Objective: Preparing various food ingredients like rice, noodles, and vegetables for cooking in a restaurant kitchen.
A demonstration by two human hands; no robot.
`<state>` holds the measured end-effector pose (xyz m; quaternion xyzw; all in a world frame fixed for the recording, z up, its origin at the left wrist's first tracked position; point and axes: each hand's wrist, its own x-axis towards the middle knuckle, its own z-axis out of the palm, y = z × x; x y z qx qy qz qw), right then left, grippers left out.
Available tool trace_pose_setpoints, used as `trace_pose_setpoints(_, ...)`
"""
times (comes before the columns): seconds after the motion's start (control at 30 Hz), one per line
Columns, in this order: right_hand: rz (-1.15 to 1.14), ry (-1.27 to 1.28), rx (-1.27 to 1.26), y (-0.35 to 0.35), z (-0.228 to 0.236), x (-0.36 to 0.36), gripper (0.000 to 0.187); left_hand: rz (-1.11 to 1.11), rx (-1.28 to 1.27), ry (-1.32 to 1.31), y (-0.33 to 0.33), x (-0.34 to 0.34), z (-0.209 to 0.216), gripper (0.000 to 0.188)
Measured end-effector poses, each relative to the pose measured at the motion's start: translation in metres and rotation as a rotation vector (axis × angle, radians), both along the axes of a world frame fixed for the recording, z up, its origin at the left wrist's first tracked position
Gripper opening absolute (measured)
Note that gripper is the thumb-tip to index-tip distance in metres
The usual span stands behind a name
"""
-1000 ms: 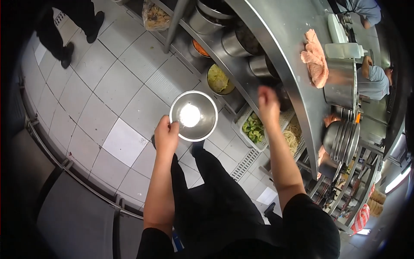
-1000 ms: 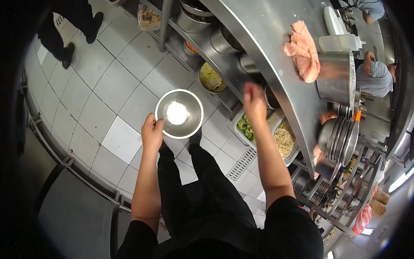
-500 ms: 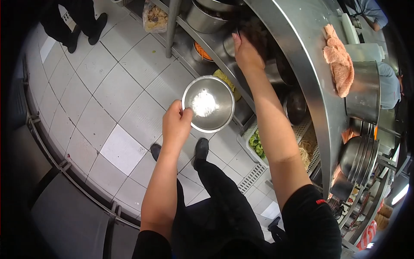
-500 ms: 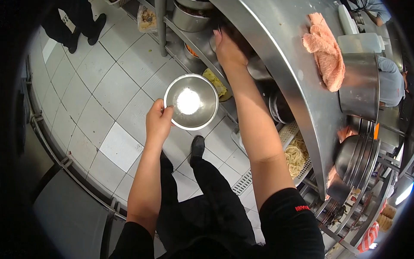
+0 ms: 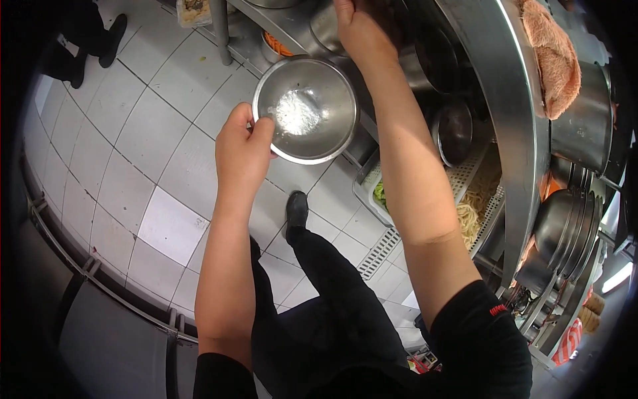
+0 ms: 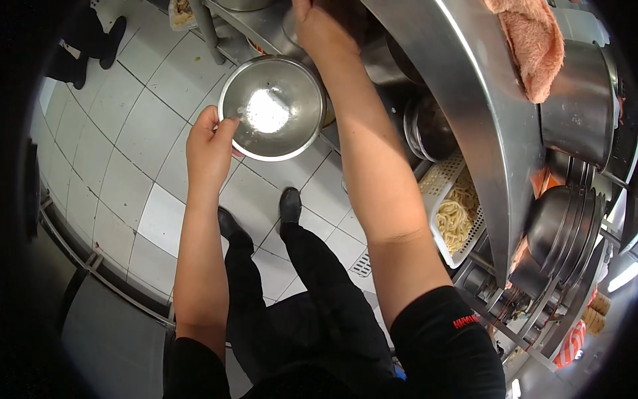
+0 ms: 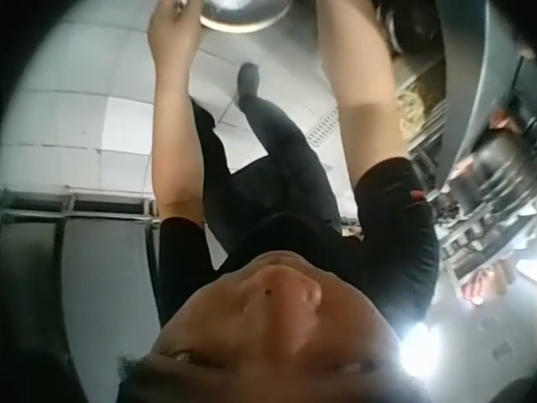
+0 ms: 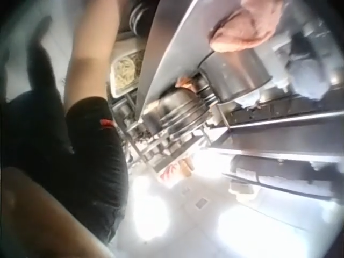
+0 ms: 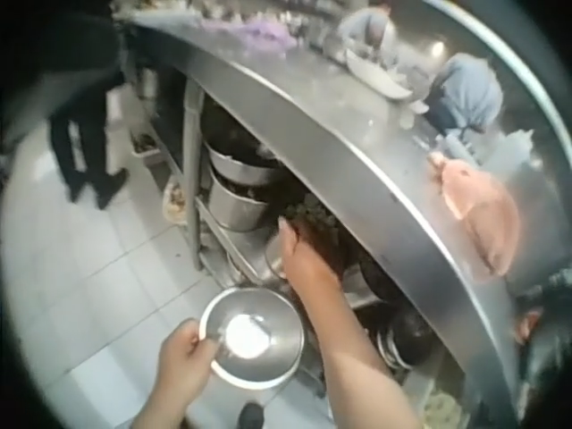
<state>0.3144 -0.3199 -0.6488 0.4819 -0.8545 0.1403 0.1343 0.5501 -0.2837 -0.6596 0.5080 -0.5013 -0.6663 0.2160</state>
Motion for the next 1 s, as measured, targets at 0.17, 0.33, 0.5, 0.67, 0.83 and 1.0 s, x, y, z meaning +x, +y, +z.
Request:
trace_pose_setpoints(0.17, -0.2, -0.025, -0.247, -0.013, 0.02, -0.004, 0.046, 0.01, -0.002, 0.011, -0.006, -0.001, 0.01, 0.015)
trace_pose_setpoints(0.33, -0.063, -0.492, -0.374, 0.029, 0.014, -0.015, 0.033, -0.05, -0.011, 0.025, -0.014, -0.016, 0.022, 0.017)
trace_pose_setpoints(0.5, -0.003, -0.701, -0.156, 0.086, 0.066, 0.067, 0.034, -0.057, -0.01, 0.075, -0.019, -0.019, 0.026, 0.016)
trace_pose_setpoints(0.67, 0.147, -0.328, -0.004, 0.042, 0.024, 0.015, 0.047, -0.034, 0.022, 0.095, -0.02, -0.026, 0.023, 0.014)
trace_pose_setpoints(0.83, 0.163, -0.062, 0.054, 0.011, 0.014, -0.001, 0.046, -0.038, -0.01, 0.065, -0.024, -0.023, 0.021, 0.014)
trace_pose_setpoints(1.0, 0.289, -0.279, 0.176, 0.0, 0.014, -0.04, 0.037, -0.065, -0.035, 0.013, -0.024, -0.02, 0.027, 0.015)
